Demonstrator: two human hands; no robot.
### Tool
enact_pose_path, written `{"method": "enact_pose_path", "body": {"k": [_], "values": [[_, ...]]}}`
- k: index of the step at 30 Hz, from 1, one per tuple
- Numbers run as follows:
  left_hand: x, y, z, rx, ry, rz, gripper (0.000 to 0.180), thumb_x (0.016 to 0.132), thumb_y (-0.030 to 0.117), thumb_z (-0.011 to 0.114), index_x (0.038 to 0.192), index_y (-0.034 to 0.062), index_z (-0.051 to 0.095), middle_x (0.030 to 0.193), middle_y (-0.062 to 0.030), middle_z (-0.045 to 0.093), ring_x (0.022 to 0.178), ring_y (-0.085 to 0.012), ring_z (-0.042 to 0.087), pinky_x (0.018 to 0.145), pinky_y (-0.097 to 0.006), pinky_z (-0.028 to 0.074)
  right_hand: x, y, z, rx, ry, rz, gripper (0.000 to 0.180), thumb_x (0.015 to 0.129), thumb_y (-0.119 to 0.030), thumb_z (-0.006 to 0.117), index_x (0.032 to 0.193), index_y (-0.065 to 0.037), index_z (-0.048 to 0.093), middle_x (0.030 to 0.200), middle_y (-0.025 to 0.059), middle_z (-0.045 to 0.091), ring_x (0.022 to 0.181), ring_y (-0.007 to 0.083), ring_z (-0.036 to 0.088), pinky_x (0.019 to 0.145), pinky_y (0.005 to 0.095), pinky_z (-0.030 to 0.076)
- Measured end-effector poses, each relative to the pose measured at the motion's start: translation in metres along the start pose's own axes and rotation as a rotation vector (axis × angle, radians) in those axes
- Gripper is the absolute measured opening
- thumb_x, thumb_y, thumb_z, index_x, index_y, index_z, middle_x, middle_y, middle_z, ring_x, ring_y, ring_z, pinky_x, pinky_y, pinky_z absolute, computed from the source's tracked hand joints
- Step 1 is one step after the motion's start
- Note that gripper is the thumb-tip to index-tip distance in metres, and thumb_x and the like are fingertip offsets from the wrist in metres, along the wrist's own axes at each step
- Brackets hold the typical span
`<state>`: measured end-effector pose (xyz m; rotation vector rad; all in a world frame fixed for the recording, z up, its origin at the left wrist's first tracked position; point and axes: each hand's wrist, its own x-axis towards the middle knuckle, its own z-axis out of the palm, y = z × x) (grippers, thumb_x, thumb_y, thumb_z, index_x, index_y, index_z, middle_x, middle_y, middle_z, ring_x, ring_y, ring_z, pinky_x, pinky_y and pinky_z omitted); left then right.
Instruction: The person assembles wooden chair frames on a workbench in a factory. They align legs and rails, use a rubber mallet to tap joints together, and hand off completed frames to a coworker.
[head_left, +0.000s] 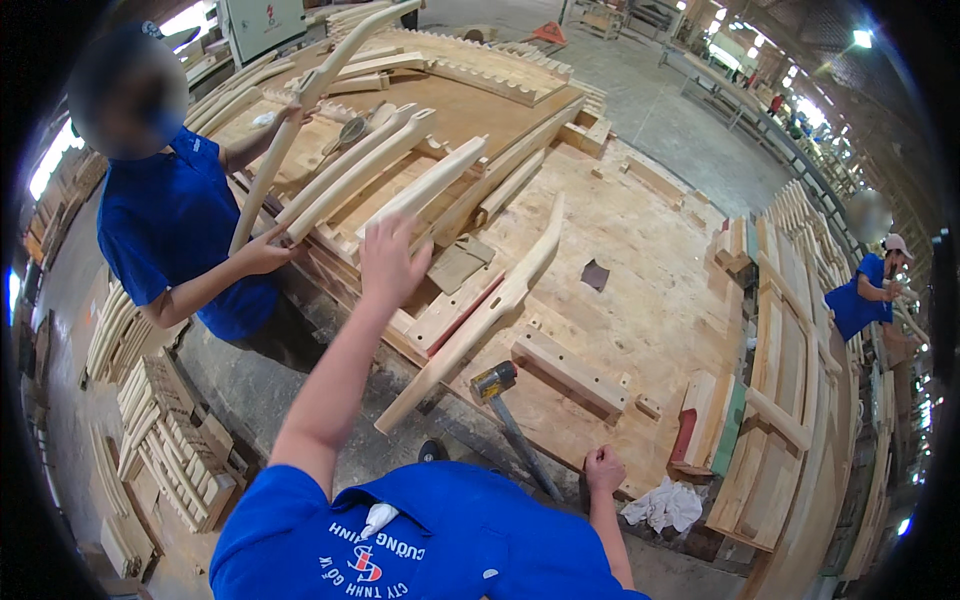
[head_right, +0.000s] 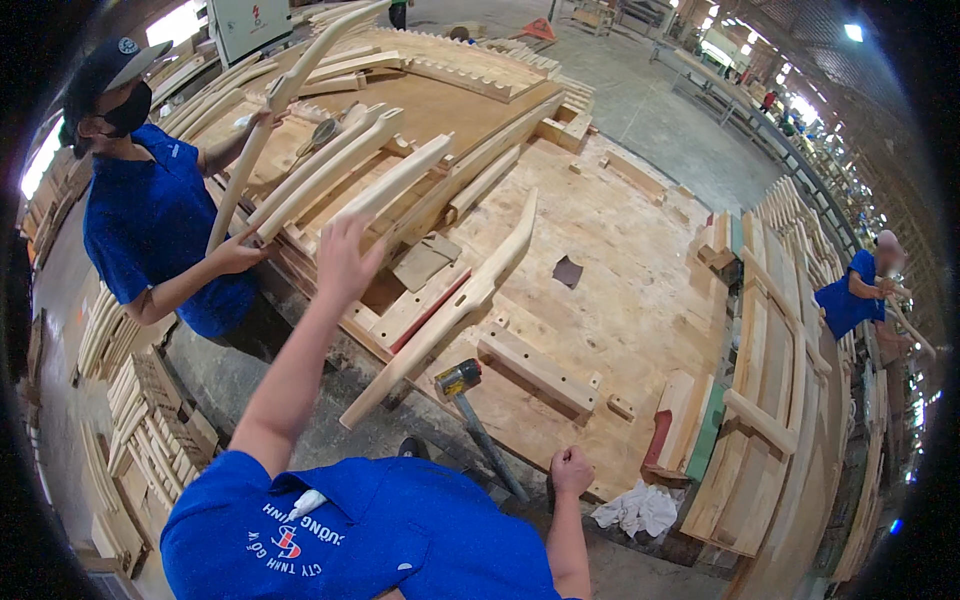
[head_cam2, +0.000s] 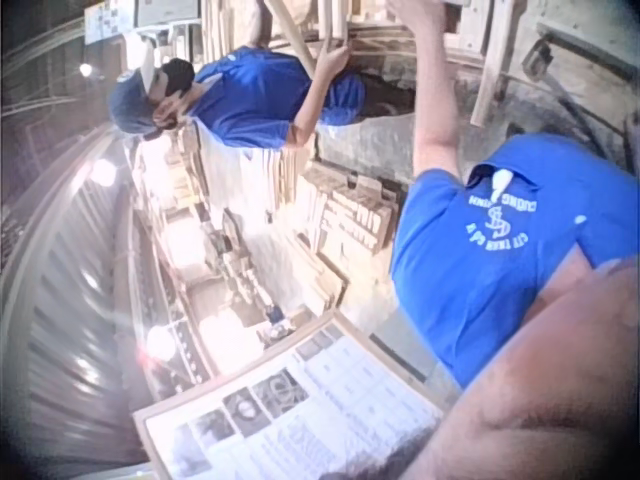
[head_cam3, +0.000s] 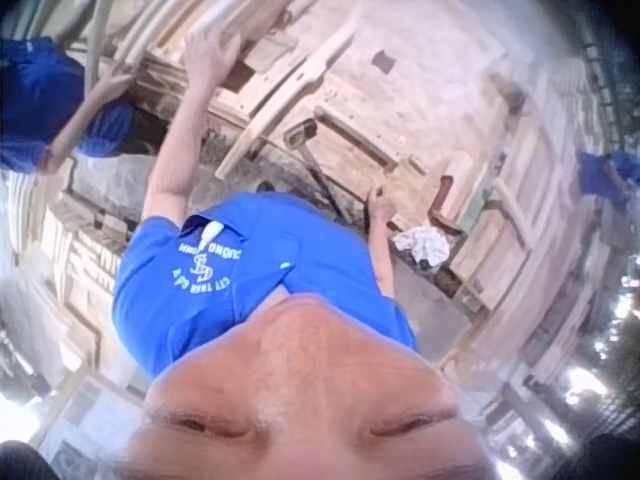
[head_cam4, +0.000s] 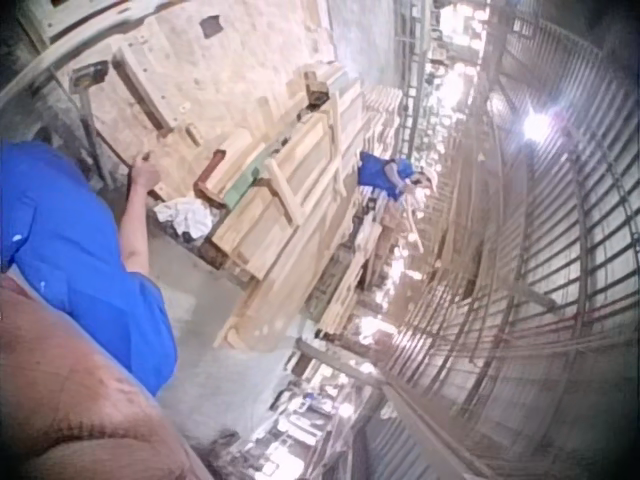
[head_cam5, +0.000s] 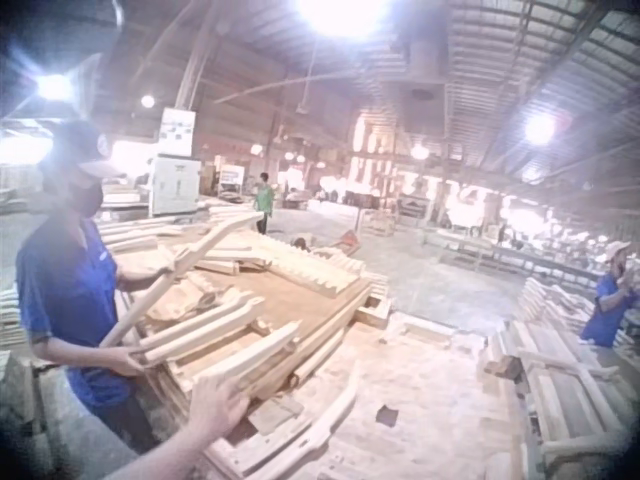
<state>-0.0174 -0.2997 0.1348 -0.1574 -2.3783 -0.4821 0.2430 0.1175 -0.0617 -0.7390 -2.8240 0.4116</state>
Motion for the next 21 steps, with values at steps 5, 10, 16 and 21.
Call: {"method": "enact_pose_path", "body": {"k": [5, 10, 16, 21], "values": [[0.092, -0.009, 0.026, 0.178, -0.365, -0.259, 0.053, 0.077, 0.033, 0.067, 0.122, 0.0100, 0.052, 0.121, -0.0148, 0.055, 0.117, -0.0337, 0.049, 0.091, -0.047, 0.043, -0.002, -0.003, -0.004, 0.013, 0.029, -0.013, 0.016, 0.074, -0.025, 0.060, 0.066, -0.012, 0.057, 0.061, 0.0113, 0.060, 0.059, 0.0342, 0.060, 0.055, 0.0460, 0.046], [0.119, -0.036, 0.036, 0.202, -0.835, -0.351, 0.047, 0.079, 0.021, 0.062, 0.123, 0.0115, 0.049, 0.124, -0.0126, 0.056, 0.118, -0.0319, 0.051, 0.087, -0.052, 0.044, 0.000, -0.004, -0.001, 0.083, 0.052, -0.022, 0.016, 0.072, -0.027, 0.061, 0.065, -0.013, 0.059, 0.063, 0.0123, 0.062, 0.059, 0.0346, 0.061, 0.057, 0.0459, 0.047], [0.081, -0.014, 0.046, 0.494, -0.122, 0.166, 0.044, 0.083, 0.012, 0.052, 0.126, 0.0210, 0.050, 0.100, -0.0057, 0.055, 0.099, -0.0208, 0.054, 0.093, -0.045, 0.036, -0.002, 0.000, -0.006, 0.042, -0.039, 0.013, 0.016, 0.072, -0.028, 0.060, 0.069, -0.013, 0.061, 0.066, 0.0104, 0.063, 0.063, 0.0331, 0.062, 0.061, 0.0451, 0.048], [0.058, 0.022, 0.033, 0.357, -0.052, 0.415, 0.052, 0.082, 0.012, 0.052, 0.132, 0.0216, 0.046, 0.106, -0.0038, 0.052, 0.106, -0.0206, 0.048, 0.093, -0.042, 0.032, -0.004, 0.004, -0.007, 0.067, -0.049, -0.016, 0.018, 0.074, -0.029, 0.060, 0.070, -0.012, 0.062, 0.066, 0.0107, 0.063, 0.064, 0.0323, 0.062, 0.060, 0.0438, 0.047]]}}
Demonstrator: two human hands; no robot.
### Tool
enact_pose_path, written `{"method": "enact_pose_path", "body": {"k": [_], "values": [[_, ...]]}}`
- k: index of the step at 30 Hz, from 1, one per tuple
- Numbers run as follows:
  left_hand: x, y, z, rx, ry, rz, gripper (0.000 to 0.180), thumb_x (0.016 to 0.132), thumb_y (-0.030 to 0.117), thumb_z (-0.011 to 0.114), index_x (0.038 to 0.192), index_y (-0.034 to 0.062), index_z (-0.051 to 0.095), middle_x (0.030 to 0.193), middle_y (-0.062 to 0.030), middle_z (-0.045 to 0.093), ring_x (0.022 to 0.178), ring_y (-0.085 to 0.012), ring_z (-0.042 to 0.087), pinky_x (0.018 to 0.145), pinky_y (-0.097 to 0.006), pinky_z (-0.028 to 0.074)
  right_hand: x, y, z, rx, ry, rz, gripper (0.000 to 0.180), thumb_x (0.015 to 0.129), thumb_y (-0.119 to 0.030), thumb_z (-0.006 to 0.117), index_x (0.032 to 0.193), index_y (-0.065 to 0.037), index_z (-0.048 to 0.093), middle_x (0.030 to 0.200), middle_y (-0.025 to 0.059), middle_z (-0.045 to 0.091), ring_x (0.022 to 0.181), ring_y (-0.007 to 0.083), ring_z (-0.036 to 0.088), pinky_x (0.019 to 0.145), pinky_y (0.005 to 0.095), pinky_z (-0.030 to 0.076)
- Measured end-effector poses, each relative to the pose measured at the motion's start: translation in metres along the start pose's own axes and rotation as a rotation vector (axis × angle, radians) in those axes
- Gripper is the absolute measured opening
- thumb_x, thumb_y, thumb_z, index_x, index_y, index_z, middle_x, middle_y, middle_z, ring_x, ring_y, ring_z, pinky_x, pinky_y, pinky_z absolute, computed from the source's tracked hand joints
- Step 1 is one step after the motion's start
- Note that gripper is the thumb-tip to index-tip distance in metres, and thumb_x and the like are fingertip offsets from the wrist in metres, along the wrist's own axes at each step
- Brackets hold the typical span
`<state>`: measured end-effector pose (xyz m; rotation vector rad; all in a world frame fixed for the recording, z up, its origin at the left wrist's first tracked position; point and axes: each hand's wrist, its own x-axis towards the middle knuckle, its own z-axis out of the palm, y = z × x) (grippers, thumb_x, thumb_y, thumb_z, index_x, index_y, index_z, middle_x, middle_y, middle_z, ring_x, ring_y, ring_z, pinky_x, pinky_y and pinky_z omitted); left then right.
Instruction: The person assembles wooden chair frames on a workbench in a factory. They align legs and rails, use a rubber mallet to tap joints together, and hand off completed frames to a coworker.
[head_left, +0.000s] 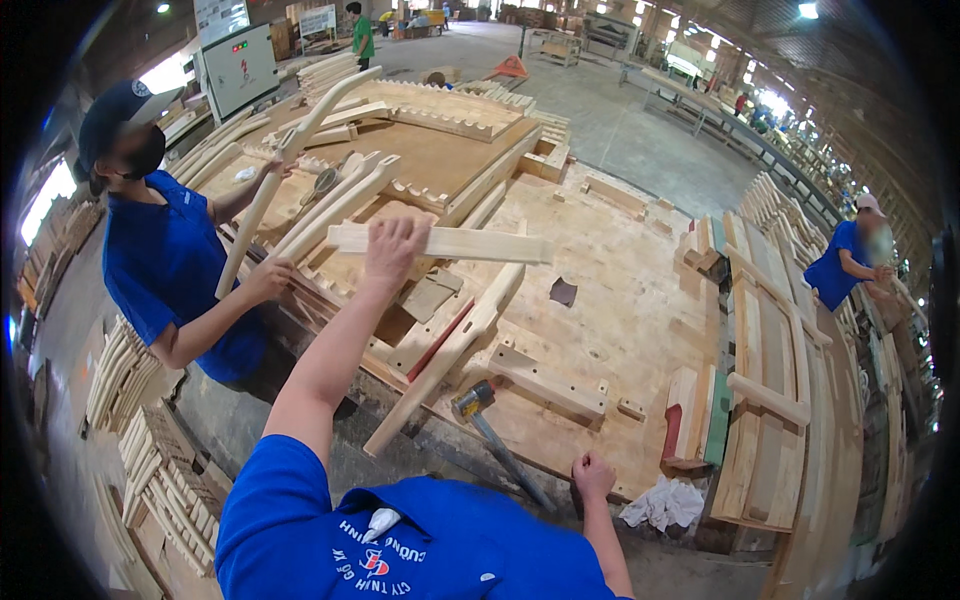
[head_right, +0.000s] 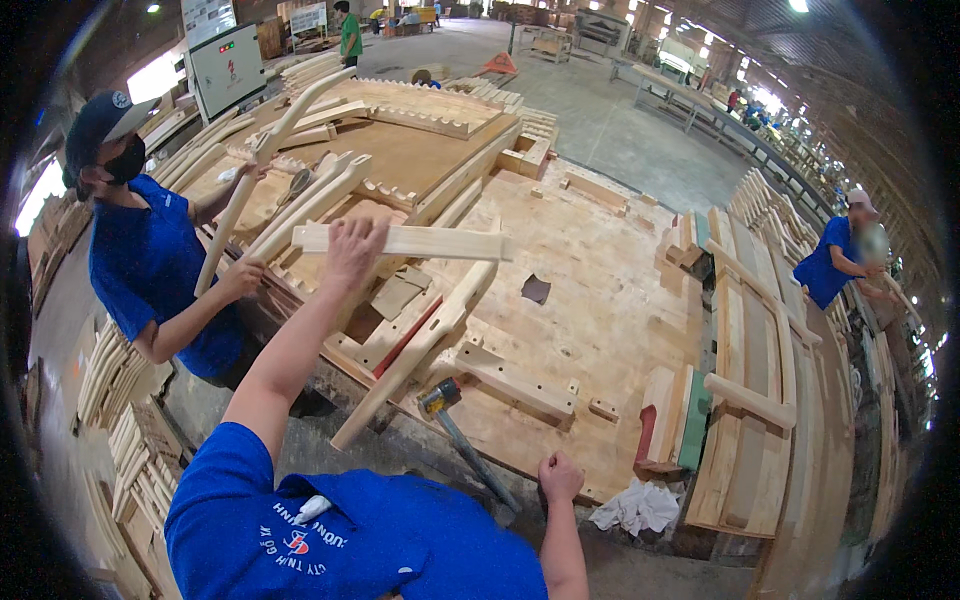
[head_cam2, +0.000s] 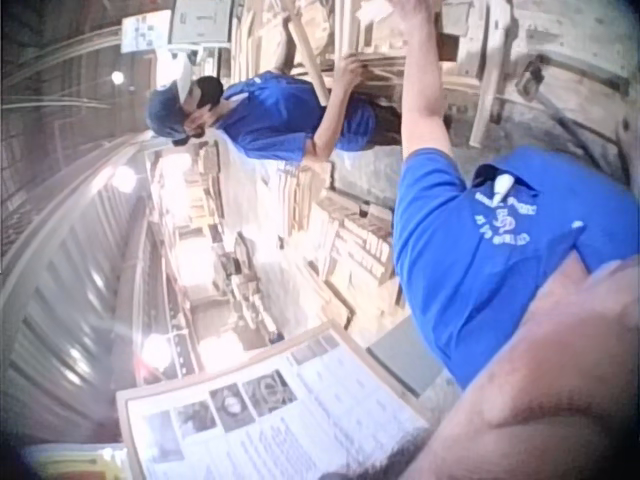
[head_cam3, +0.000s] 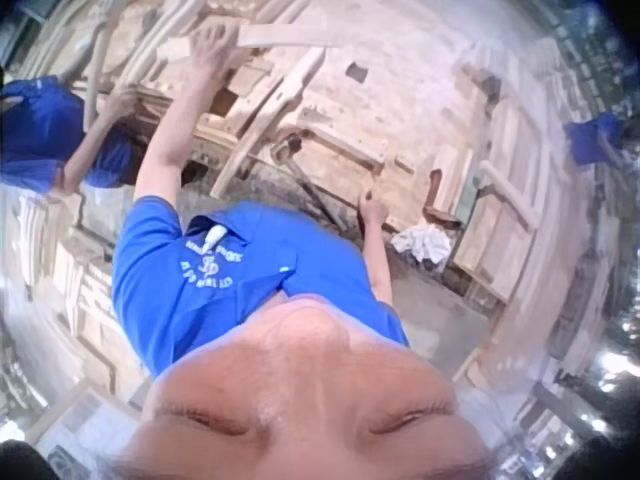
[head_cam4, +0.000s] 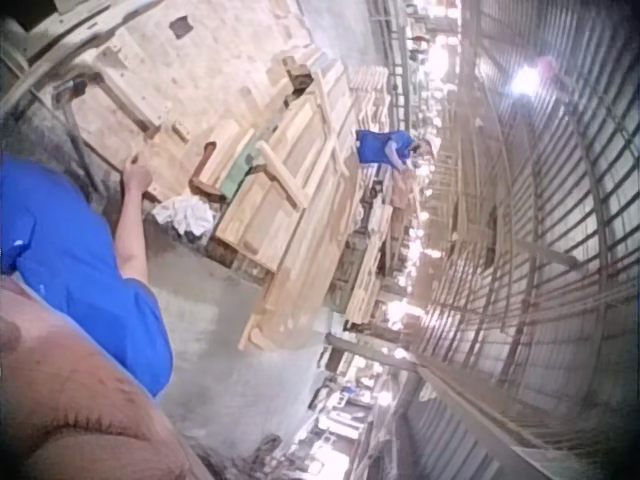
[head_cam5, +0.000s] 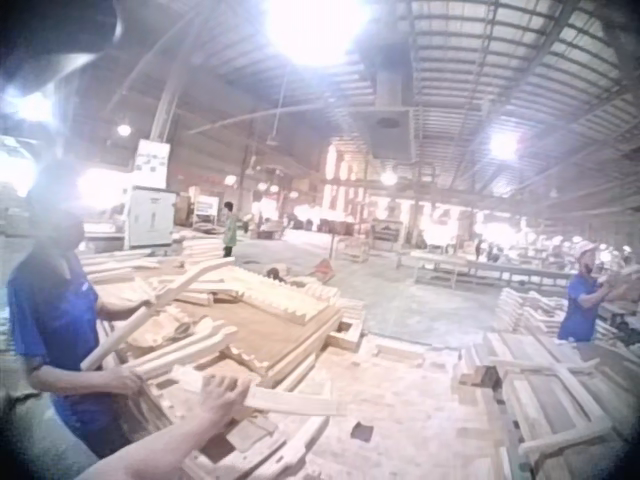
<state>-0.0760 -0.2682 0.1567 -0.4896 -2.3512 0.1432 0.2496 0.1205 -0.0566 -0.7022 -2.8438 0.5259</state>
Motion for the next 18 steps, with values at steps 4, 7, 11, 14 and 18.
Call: {"method": "enact_pose_path", "body": {"k": [4, 7, 11, 14, 18], "values": [[-0.010, 0.032, -0.005, 0.018, 0.027, 0.160, 0.055, 0.083, 0.013, 0.051, 0.136, 0.0239, 0.043, 0.110, -0.0038, 0.049, 0.108, -0.0198, 0.047, 0.094, -0.043, 0.032, 0.012, -0.001, -0.003, 0.279, -0.026, -0.022, 0.018, 0.077, -0.026, 0.062, 0.072, -0.008, 0.061, 0.065, 0.0106, 0.061, 0.063, 0.0297, 0.061, 0.059, 0.0396, 0.046], [-0.015, 0.062, -0.005, 0.003, 0.032, 0.280, 0.057, 0.082, 0.015, 0.053, 0.136, 0.0248, 0.042, 0.112, -0.0034, 0.048, 0.109, -0.0200, 0.046, 0.096, -0.043, 0.031, 0.042, -0.047, -0.027, 0.406, 0.097, -0.347, 0.013, 0.078, -0.016, 0.064, 0.074, -0.004, 0.060, 0.068, 0.0121, 0.058, 0.063, 0.0283, 0.058, 0.061, 0.0378, 0.046], [-0.016, 0.121, -0.016, -0.090, -0.009, 0.436, 0.056, 0.083, 0.018, 0.053, 0.137, 0.0256, 0.042, 0.112, -0.0021, 0.048, 0.107, -0.0186, 0.047, 0.097, -0.042, 0.031, 0.085, -0.140, -0.088, 0.434, 0.374, -0.700, 0.014, 0.074, -0.016, 0.066, 0.077, -0.005, 0.058, 0.075, 0.0123, 0.058, 0.075, 0.0307, 0.056, 0.070, 0.0398, 0.044], [-0.022, 0.148, -0.020, -0.180, 0.070, 0.461, 0.055, 0.080, 0.018, 0.056, 0.134, 0.0239, 0.045, 0.110, -0.0010, 0.049, 0.105, -0.0182, 0.048, 0.095, -0.041, 0.032, 0.098, -0.181, -0.120, 0.488, 0.448, -0.839, 0.017, 0.074, -0.013, 0.066, 0.086, -0.004, 0.058, 0.083, 0.0130, 0.057, 0.079, 0.0302, 0.055, 0.074, 0.0383, 0.044], [-0.023, 0.181, -0.032, -0.433, -0.002, 0.126, 0.044, 0.073, 0.016, 0.065, 0.116, 0.0194, 0.054, 0.106, -0.0037, 0.052, 0.103, -0.0205, 0.050, 0.090, -0.041, 0.034, 0.092, -0.166, -0.112, 0.836, 0.196, -0.742, 0.020, 0.076, -0.010, 0.066, 0.093, -0.003, 0.058, 0.094, 0.0119, 0.057, 0.090, 0.0230, 0.054, 0.081, 0.0324, 0.042]]}}
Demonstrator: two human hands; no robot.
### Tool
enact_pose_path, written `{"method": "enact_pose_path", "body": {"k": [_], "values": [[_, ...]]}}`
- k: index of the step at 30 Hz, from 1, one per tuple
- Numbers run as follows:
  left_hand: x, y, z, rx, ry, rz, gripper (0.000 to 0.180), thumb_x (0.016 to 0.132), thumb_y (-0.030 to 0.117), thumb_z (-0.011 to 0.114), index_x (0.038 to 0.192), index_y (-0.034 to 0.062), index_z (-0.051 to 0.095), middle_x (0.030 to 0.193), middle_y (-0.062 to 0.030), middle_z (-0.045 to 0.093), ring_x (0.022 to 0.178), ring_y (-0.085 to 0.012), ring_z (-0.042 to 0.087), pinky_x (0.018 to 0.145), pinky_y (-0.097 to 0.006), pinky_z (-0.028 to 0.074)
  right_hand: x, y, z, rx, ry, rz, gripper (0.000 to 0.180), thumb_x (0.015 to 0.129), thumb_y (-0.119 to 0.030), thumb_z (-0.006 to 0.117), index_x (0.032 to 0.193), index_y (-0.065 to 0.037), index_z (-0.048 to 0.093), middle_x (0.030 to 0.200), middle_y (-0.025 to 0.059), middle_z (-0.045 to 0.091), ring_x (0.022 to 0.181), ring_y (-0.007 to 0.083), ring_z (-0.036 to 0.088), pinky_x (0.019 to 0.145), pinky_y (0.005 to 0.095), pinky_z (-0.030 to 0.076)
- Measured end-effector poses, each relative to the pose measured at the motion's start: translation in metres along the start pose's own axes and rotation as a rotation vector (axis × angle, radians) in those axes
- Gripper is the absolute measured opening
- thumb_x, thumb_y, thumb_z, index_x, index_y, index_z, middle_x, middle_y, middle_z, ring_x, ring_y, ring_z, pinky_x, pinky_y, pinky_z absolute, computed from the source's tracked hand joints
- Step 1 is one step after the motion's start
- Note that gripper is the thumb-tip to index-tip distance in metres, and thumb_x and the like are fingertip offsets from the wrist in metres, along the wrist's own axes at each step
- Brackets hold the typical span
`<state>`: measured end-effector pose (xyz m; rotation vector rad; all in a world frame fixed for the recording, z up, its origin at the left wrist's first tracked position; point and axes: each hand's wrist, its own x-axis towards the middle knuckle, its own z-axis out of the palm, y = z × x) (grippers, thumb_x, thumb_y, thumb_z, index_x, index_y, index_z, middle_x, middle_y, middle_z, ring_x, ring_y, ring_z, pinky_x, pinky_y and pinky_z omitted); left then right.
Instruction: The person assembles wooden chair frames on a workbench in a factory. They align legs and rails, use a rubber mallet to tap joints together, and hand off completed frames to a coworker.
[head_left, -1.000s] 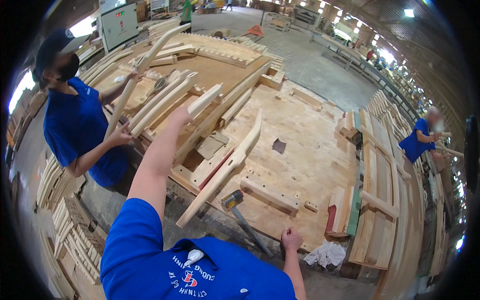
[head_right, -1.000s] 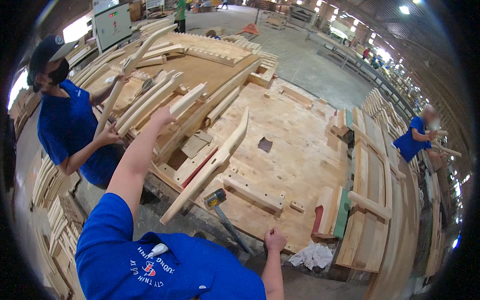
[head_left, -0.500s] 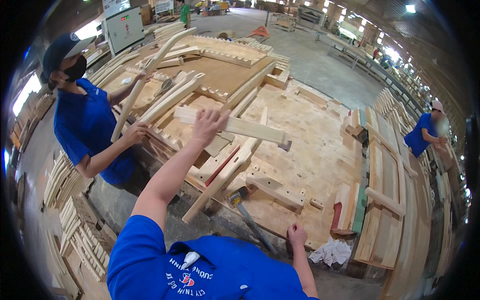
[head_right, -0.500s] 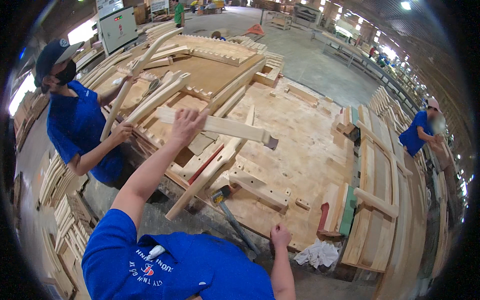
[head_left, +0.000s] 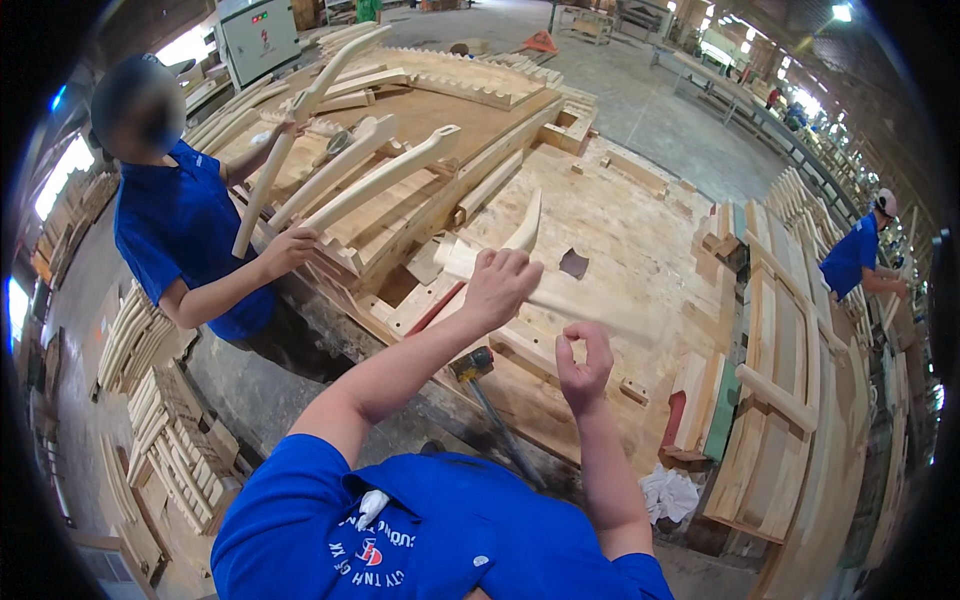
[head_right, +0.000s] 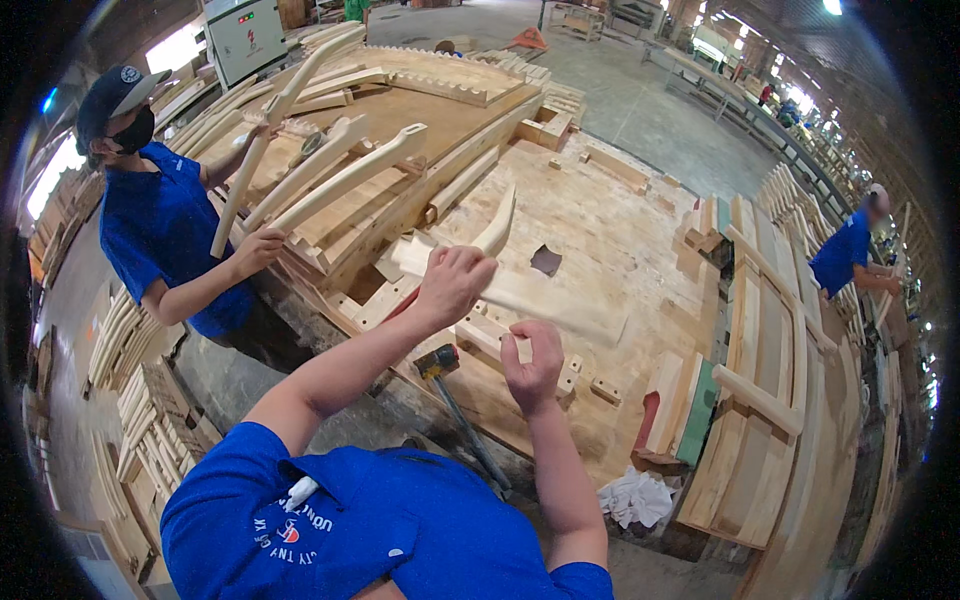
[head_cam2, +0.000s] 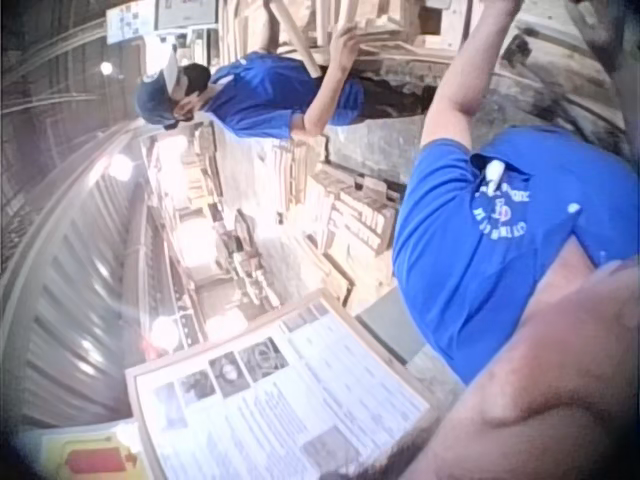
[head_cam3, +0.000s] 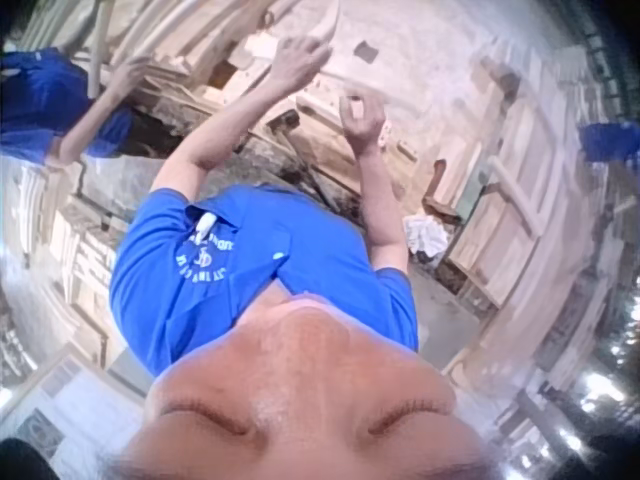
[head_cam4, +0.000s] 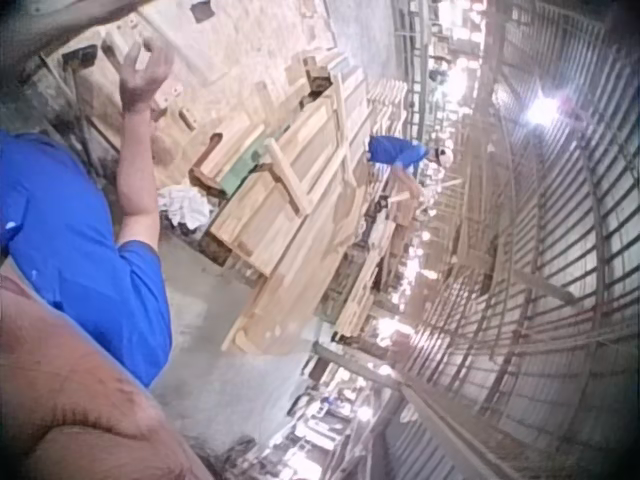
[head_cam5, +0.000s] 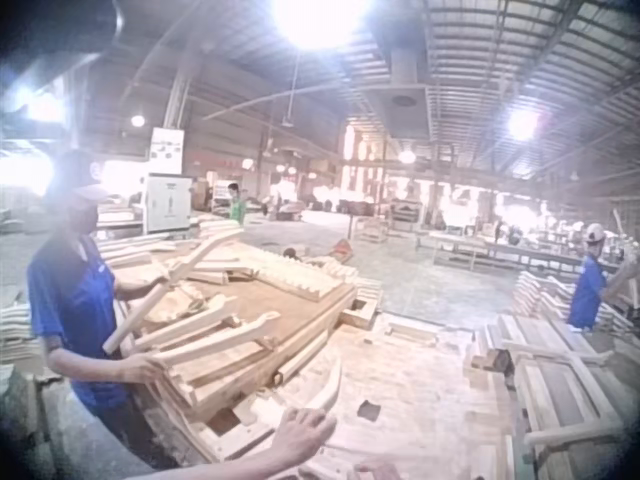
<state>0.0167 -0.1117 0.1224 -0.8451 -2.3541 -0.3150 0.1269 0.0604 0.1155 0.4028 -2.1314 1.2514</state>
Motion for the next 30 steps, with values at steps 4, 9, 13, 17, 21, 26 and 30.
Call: {"method": "enact_pose_path", "body": {"k": [4, 9, 13, 17, 21, 26, 30], "values": [[0.003, 0.035, 0.004, -0.268, 0.019, -0.328, 0.060, 0.063, 0.015, 0.074, 0.115, 0.0048, 0.046, 0.102, -0.0131, 0.053, 0.098, -0.0309, 0.054, 0.082, -0.044, 0.039, -0.008, 0.000, 0.016, 0.364, 0.102, 0.334, 0.027, 0.087, -0.012, 0.059, 0.111, -0.002, 0.051, 0.110, 0.0116, 0.056, 0.098, 0.0179, 0.053, 0.088, 0.0302, 0.041], [0.008, 0.092, 0.007, -0.384, 0.017, -0.275, 0.074, 0.070, 0.024, 0.071, 0.129, -0.0012, 0.035, 0.111, -0.0209, 0.047, 0.102, -0.0379, 0.049, 0.081, -0.047, 0.040, 0.030, 0.007, 0.020, 0.694, 0.258, 0.441, 0.043, 0.097, -0.016, 0.047, 0.134, -0.002, 0.031, 0.125, 0.0120, 0.050, 0.103, 0.0189, 0.053, 0.093, 0.0314, 0.041], [-0.004, 0.103, -0.006, -0.315, -0.083, -0.068, 0.089, 0.070, 0.030, 0.071, 0.141, 0.0014, 0.025, 0.127, -0.0224, 0.039, 0.116, -0.0373, 0.040, 0.094, -0.049, 0.032, 0.037, 0.021, -0.010, 0.840, 0.192, 0.820, 0.045, 0.096, -0.012, 0.048, 0.137, -0.006, 0.030, 0.125, 0.0080, 0.049, 0.111, 0.0174, 0.049, 0.095, 0.0319, 0.040], [-0.034, 0.104, -0.014, -0.315, -0.198, -0.020, 0.085, 0.068, 0.031, 0.072, 0.141, 0.0094, 0.033, 0.139, -0.0173, 0.034, 0.125, -0.0360, 0.034, 0.104, -0.050, 0.024, 0.046, 0.084, -0.013, 0.919, 0.295, 0.627, 0.055, 0.094, -0.015, 0.055, 0.142, -0.008, 0.028, 0.122, 0.0049, 0.053, 0.101, 0.0172, 0.055, 0.087, 0.0314, 0.045], [-0.098, 0.045, -0.012, -0.239, -0.164, -0.258, 0.076, 0.069, 0.029, 0.071, 0.137, 0.0125, 0.040, 0.139, -0.0134, 0.036, 0.126, -0.0344, 0.034, 0.104, -0.050, 0.027, 0.047, 0.147, -0.030, 0.343, 0.246, 0.550, 0.039, 0.094, -0.023, 0.052, 0.129, -0.004, 0.048, 0.109, 0.0078, 0.063, 0.093, 0.0175, 0.059, 0.083, 0.0326, 0.046], [-0.205, -0.021, -0.019, 0.136, -0.433, -0.735, 0.076, 0.072, 0.037, 0.070, 0.136, 0.0070, 0.040, 0.138, -0.0160, 0.037, 0.126, -0.0361, 0.034, 0.100, -0.049, 0.032, 0.048, 0.177, -0.053, -0.240, -0.073, 0.605, 0.049, 0.091, -0.047, 0.047, 0.111, -0.006, 0.064, 0.094, 0.0166, 0.068, 0.089, 0.0279, 0.064, 0.081, 0.0373, 0.047], [-0.244, -0.034, -0.020, 0.096, -0.562, -0.951, 0.073, 0.077, 0.043, 0.067, 0.135, 0.0098, 0.038, 0.125, -0.0168, 0.050, 0.116, -0.0338, 0.048, 0.092, -0.046, 0.043, 0.047, 0.178, -0.059, -0.370, -0.508, 0.575, 0.047, 0.089, -0.045, 0.052, 0.105, -0.003, 0.065, 0.089, 0.0164, 0.067, 0.084, 0.0219, 0.062, 0.078, 0.0340, 0.047]]}}
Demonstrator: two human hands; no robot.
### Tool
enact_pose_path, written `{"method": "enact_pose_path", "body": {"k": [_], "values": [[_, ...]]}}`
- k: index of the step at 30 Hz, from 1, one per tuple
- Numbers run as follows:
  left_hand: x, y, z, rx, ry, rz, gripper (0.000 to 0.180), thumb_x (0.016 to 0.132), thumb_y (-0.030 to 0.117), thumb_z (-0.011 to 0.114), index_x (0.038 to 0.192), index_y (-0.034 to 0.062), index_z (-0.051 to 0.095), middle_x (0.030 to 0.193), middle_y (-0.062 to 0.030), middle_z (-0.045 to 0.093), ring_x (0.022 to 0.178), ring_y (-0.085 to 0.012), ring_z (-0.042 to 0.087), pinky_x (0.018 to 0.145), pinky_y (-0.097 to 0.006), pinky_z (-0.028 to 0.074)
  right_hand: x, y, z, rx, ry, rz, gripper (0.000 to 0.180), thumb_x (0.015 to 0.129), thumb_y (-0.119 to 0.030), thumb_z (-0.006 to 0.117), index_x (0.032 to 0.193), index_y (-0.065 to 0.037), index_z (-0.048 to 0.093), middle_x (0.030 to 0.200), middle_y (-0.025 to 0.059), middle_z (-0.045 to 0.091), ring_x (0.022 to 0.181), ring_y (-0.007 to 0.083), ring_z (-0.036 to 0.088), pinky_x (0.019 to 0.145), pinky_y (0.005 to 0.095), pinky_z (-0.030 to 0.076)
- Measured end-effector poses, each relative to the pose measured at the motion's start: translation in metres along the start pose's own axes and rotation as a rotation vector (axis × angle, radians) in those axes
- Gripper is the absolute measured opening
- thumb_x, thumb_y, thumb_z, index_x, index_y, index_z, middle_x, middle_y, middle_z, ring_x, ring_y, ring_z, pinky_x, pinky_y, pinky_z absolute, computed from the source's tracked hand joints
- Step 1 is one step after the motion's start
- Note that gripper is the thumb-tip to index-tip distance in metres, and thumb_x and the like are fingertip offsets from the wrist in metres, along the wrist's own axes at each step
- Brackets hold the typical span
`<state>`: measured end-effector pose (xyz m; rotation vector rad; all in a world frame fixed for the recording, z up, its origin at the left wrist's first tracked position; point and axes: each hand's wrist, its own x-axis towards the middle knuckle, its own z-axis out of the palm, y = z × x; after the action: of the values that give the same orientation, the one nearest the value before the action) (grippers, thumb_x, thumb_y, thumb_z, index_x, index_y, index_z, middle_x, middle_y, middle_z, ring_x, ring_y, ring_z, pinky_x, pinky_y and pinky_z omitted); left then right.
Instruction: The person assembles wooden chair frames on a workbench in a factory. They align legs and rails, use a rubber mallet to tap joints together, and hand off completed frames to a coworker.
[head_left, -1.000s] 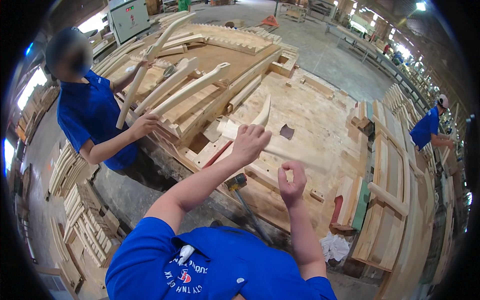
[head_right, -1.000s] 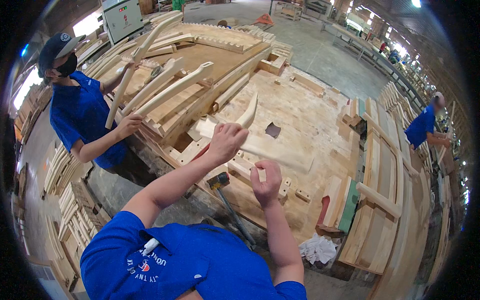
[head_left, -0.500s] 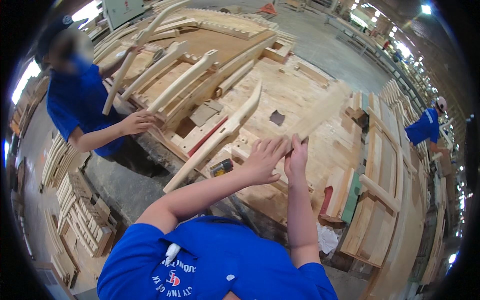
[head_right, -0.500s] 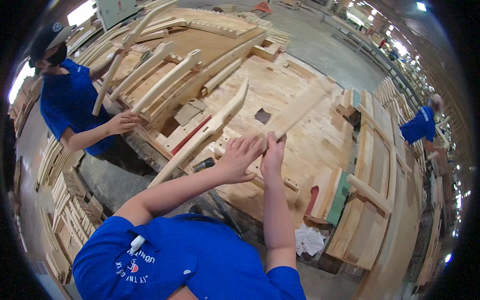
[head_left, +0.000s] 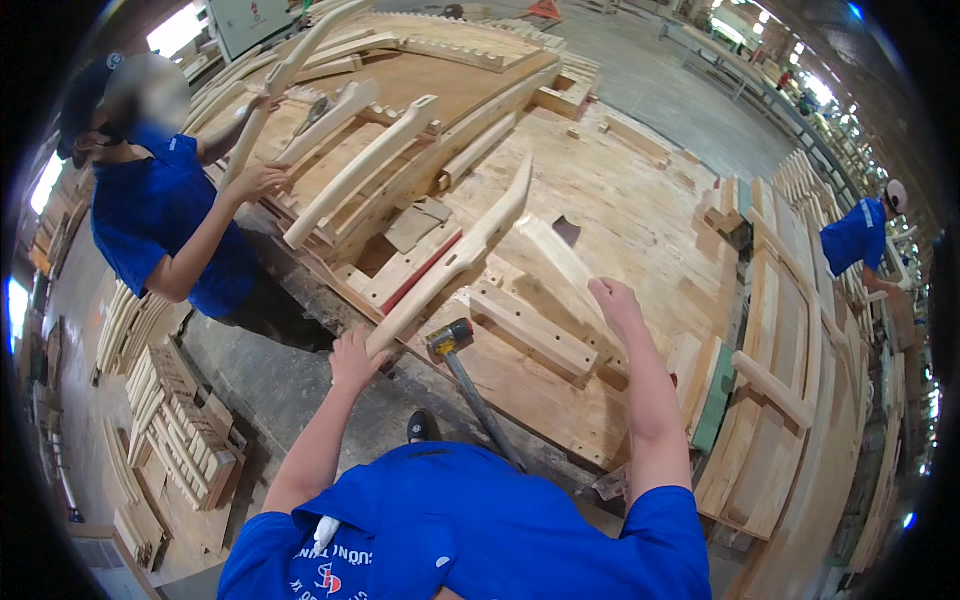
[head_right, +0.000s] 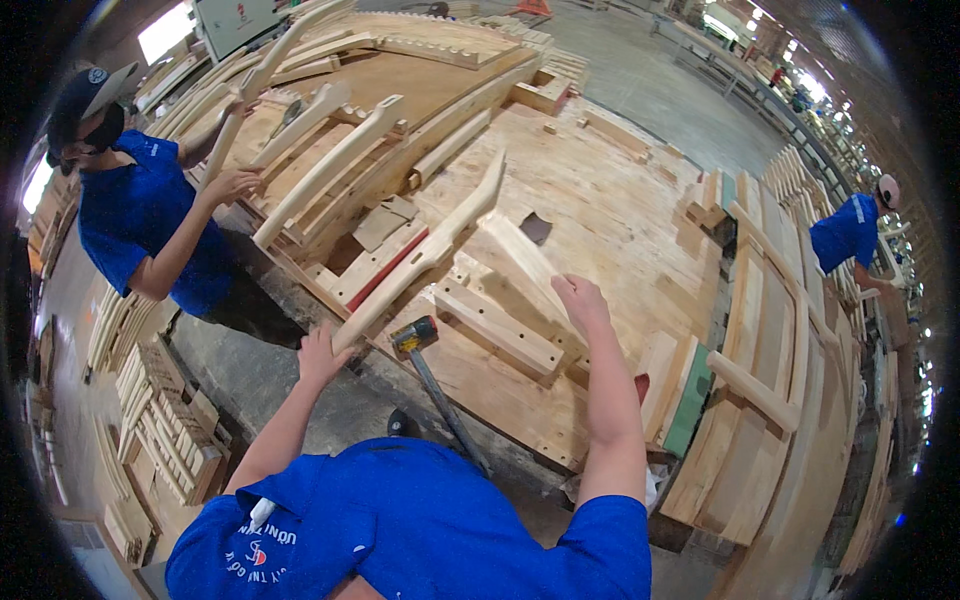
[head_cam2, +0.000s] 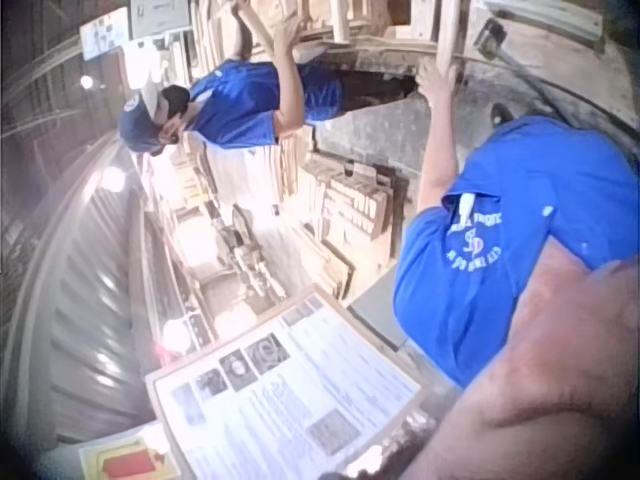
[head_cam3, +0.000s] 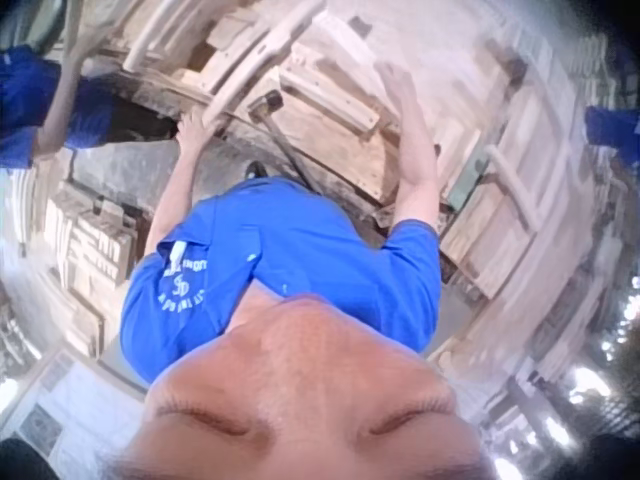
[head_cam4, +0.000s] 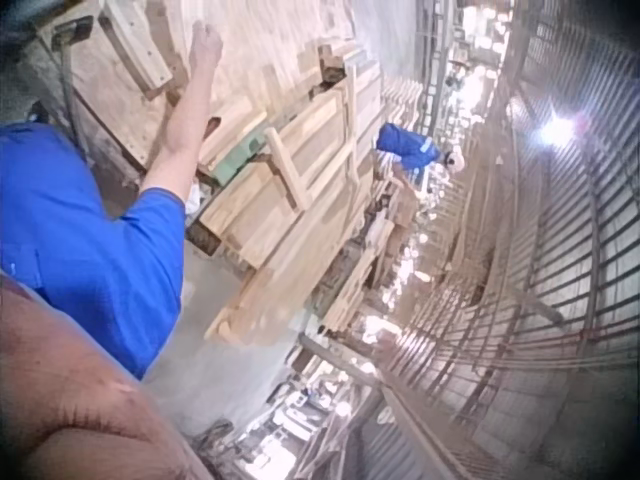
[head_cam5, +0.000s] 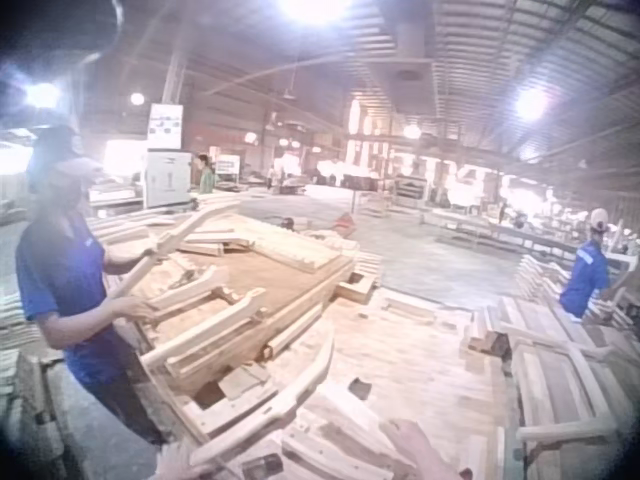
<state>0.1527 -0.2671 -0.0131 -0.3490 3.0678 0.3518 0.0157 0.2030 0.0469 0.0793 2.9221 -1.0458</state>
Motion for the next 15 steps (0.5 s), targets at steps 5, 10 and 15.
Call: {"method": "enact_pose_path", "body": {"k": [5, 10, 15], "values": [[-0.002, -0.001, 0.009, -0.032, -0.082, 0.013, 0.061, 0.085, 0.044, 0.058, 0.135, 0.0174, 0.038, 0.107, -0.0133, 0.061, 0.098, -0.0314, 0.061, 0.080, -0.044, 0.051, 0.004, 0.002, 0.017, -0.035, -0.244, 0.081, 0.049, 0.085, -0.050, 0.051, 0.107, -0.009, 0.067, 0.098, 0.0178, 0.067, 0.093, 0.0319, 0.063, 0.082, 0.0384, 0.047], [-0.008, -0.005, 0.004, -0.052, -0.078, 0.009, 0.057, 0.086, 0.043, 0.057, 0.135, 0.0186, 0.039, 0.108, -0.0136, 0.061, 0.100, -0.0318, 0.060, 0.080, -0.045, 0.050, 0.003, 0.001, 0.034, -0.075, -0.294, 0.021, 0.049, 0.085, -0.050, 0.053, 0.109, -0.010, 0.067, 0.102, 0.0177, 0.067, 0.095, 0.0313, 0.063, 0.083, 0.0383, 0.047], [-0.004, -0.002, 0.003, -0.053, -0.073, 0.011, 0.058, 0.085, 0.042, 0.058, 0.135, 0.0186, 0.039, 0.108, -0.0141, 0.061, 0.099, -0.0329, 0.060, 0.079, -0.045, 0.050, 0.010, 0.006, 0.049, -0.025, -0.319, 0.011, 0.050, 0.085, -0.050, 0.053, 0.109, -0.009, 0.067, 0.103, 0.0177, 0.067, 0.097, 0.0316, 0.063, 0.085, 0.0385, 0.047]]}}
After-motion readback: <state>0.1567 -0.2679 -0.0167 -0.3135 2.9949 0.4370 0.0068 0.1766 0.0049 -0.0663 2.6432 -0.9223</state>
